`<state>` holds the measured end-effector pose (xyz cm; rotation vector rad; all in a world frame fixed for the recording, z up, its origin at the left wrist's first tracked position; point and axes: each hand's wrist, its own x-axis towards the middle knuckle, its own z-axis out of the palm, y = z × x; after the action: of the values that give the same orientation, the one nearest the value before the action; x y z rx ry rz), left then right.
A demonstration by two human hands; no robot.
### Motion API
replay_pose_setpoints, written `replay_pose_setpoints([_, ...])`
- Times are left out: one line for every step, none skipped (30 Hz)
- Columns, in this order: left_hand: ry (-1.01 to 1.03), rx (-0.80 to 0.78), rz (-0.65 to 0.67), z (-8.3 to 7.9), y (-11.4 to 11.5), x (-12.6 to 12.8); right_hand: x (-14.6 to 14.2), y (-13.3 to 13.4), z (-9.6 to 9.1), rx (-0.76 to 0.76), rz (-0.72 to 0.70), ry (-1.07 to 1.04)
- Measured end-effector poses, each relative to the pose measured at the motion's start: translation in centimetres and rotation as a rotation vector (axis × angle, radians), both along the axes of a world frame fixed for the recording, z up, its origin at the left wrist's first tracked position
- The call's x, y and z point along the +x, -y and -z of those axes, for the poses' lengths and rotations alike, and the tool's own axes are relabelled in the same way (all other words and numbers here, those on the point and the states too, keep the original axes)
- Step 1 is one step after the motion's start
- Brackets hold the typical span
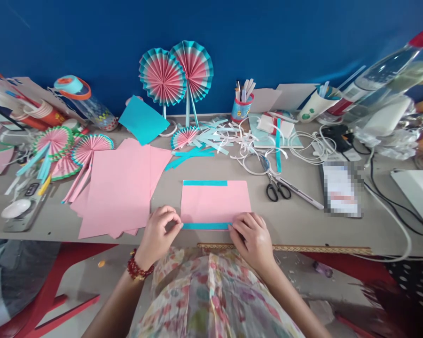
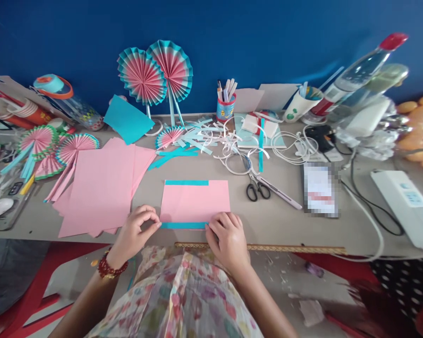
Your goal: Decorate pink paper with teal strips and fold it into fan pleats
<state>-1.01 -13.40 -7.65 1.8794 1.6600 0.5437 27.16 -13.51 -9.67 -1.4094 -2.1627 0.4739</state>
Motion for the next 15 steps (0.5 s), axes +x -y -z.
replay_pose_setpoints([-0.002, 0.005, 0.003, 0.02, -0.01, -0.03, -0.03, -0.02, 0.02, 0.005, 0.002, 0.009])
replay_pose_setpoints([-0.004, 0.008, 0.008, 0.03, -0.03, -0.06, -0.06, -0.04, 0.04, 0.008, 0.002, 0.018])
replay_pose_setpoints([-0.005, 0.011, 0.014, 0.04, -0.07, -0.1, -0.09, -0.06, 0.05, 0.011, 0.002, 0.026])
replay_pose_setpoints([-0.006, 0.009, 0.022, 0.04, -0.11, -0.14, -0.12, -0.07, 0.06, 0.013, 0.002, 0.032])
replay_pose_setpoints([-0.009, 0.005, 0.029, 0.03, -0.15, -0.18, -0.13, -0.08, 0.06, 0.014, 0.001, 0.037])
replay_pose_setpoints([-0.013, -0.003, 0.036, 0.0, -0.19, -0.22, -0.15, -0.08, 0.07, 0.015, 0.0, 0.043])
replay_pose_setpoints([-0.017, -0.011, 0.04, -0.04, -0.24, -0.25, -0.16, -0.07, 0.07, 0.018, 0.0, 0.049])
replay_pose_setpoints([-0.021, -0.016, 0.041, -0.08, -0.28, -0.27, -0.17, -0.06, 0.08, 0.021, -0.001, 0.056])
replay_pose_setpoints([-0.025, -0.02, 0.043, -0.14, -0.32, -0.28, -0.17, -0.06, 0.08, 0.027, -0.002, 0.062])
replay_pose_setpoints([-0.03, -0.021, 0.044, -0.2, -0.37, -0.28, -0.18, -0.05, 0.08, 0.031, -0.003, 0.069])
replay_pose_setpoints([-0.034, -0.02, 0.045, -0.25, -0.42, -0.27, -0.19, -0.05, 0.09, 0.035, -0.004, 0.075])
replay_pose_setpoints([-0.037, -0.018, 0.048, -0.3, -0.47, -0.26, -0.2, -0.05, 0.11, 0.037, -0.005, 0.08])
replay_pose_setpoints([-0.04, -0.013, 0.05, -0.34, -0.51, -0.25, -0.21, -0.04, 0.13, 0.037, -0.007, 0.083])
replay_pose_setpoints([-0.044, -0.008, 0.056, -0.36, -0.55, -0.24, -0.22, -0.04, 0.15, 0.037, -0.008, 0.085])
replay_pose_setpoints([-0.048, -0.001, 0.061, -0.36, -0.57, -0.25, -0.23, -0.03, 0.17, 0.038, -0.007, 0.086])
